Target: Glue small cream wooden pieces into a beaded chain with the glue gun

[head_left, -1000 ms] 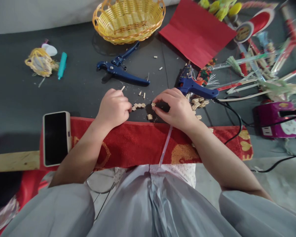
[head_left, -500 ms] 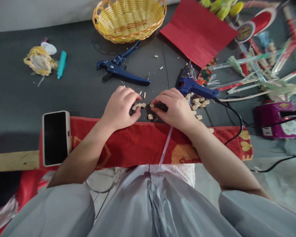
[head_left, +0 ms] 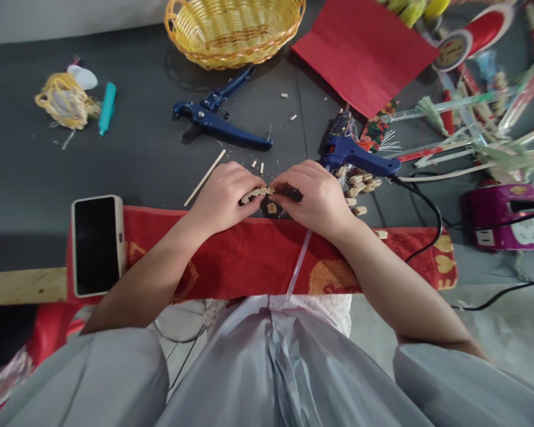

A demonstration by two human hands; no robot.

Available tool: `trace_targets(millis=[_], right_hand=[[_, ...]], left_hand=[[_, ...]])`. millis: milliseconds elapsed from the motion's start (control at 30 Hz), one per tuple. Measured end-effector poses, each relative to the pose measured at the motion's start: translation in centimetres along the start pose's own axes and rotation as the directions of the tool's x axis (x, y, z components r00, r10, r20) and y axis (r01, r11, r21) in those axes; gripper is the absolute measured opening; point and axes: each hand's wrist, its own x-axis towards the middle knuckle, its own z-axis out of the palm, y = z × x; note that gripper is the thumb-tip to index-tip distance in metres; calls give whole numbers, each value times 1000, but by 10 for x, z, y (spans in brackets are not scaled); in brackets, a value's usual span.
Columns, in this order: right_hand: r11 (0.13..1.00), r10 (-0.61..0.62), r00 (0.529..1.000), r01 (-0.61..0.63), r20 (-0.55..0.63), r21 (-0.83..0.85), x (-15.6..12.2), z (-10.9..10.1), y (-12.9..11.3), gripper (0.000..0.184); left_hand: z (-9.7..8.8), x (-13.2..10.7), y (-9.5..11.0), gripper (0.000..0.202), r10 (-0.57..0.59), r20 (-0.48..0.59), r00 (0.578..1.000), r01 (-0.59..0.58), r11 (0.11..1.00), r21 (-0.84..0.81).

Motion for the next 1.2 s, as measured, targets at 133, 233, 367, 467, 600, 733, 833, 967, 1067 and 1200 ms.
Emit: trace_targets(millis=[133,233,367,467,600,733,833,967,1067,1200], right_hand=[[1000,2,1000,-1,-14,31,-1,-1,-2,8],[998,5,999,-3,-43,58,-1,-2,-3,8],[996,-26,996,33,-82,79,-1,-4,-4,7],[995,-52,993,61,-106,83,-1,-4,-3,8],[992,-62,992,73,-110,99,-2,-4,-2,8],[991,-53,993,65,-104,117,-2,-4,-1,10],[991,-51,994,62,-96,121,-2,-5,-1,10],[991,-58,992,71,-111,116,-2,-5,-1,9],[992,-46,994,58,-101,116,-2,-6,-1,9],[989,-18,997,30,-78,147,-2,-7,-1,10]], left_hand=[[-1,0,3,19,-14,-52,999,11,998,-54],[-1,0,4,17,-47,-53,997,43,996,-79],[-1,0,6,16,-40,-100,994,30,995,-98],[-1,0,6,17,-23,-137,990,9,995,-100],[0,0,7,16,-24,-153,988,6,993,-117],[-1,0,7,17,-16,-165,986,-4,993,-120],[-1,0,7,17,-6,-167,986,-13,993,-114],[-1,-1,7,16,-8,-163,987,-11,993,-116],[0,-2,6,17,0,-167,986,-19,993,-114],[1,-3,4,19,4,-149,989,-18,995,-93]])
